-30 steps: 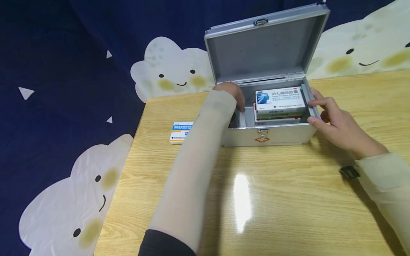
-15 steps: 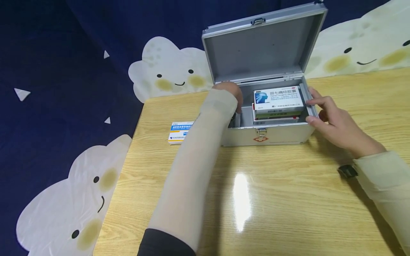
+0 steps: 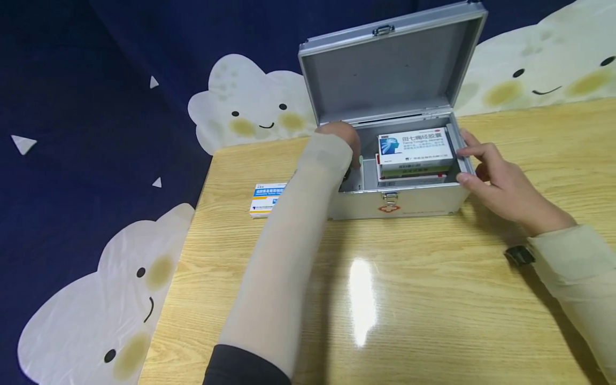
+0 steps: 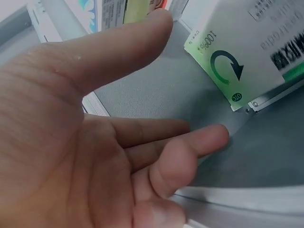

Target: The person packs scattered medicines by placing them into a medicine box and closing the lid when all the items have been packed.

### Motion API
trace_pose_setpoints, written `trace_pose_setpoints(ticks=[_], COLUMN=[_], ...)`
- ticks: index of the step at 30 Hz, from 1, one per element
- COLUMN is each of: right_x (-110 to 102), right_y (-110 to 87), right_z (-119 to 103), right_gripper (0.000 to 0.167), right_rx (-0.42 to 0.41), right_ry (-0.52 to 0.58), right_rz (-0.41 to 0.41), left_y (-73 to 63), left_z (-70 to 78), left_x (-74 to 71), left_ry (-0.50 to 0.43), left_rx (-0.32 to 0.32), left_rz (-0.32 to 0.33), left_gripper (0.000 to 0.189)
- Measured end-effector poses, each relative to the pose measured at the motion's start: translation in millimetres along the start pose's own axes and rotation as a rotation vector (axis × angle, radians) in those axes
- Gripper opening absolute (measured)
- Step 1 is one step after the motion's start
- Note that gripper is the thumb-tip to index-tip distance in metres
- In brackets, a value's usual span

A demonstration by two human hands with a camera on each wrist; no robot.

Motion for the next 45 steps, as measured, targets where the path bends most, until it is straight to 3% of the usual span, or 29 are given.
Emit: trace_pose_setpoints(ticks=[6,13,20,35,45], right_x=[0,0,0,-1,-1], right_y=[1.0,1.1,1.5,0.8,-1.3], right_z=[-1,-2,-5,-4,-2], right_gripper=[0.049,0.049,0.048,0.047,0.047], right_rx=[0.002,0.003,-0.005,-0.005,-0.016], right_ry=[-0.01,0.001,0.0,-0.013,0.0], right_rz=[0.001,0.0,0.0,0.005,0.018], left_y=[5.0,8.8,9.7,8.0,-4.0], left_z=[-2.5,-4.4,-7.5,-4.3,-11.6], left_x=[-0.5,0.2,0.6,-7.5,-16.8], left_ry=[-0.036,-0.058,-0.11,0.012,-0.076], left_rx=[-0.033,-0.024,-0.068,0.141,0.28], left_rz=[-0.02,-0.039,-0.082,-0.141,-0.042], left_gripper=[0.032,0.033,0.033,0.06,0.054])
Point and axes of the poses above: each hand's wrist, its own y-axis towards the middle knuckle, its own x-axis out of the palm, z = x × y, the point moved 7 cm from there along y, towards the middle knuckle, and after that the axes turned 4 degrees about x, right-handed, at the moved point
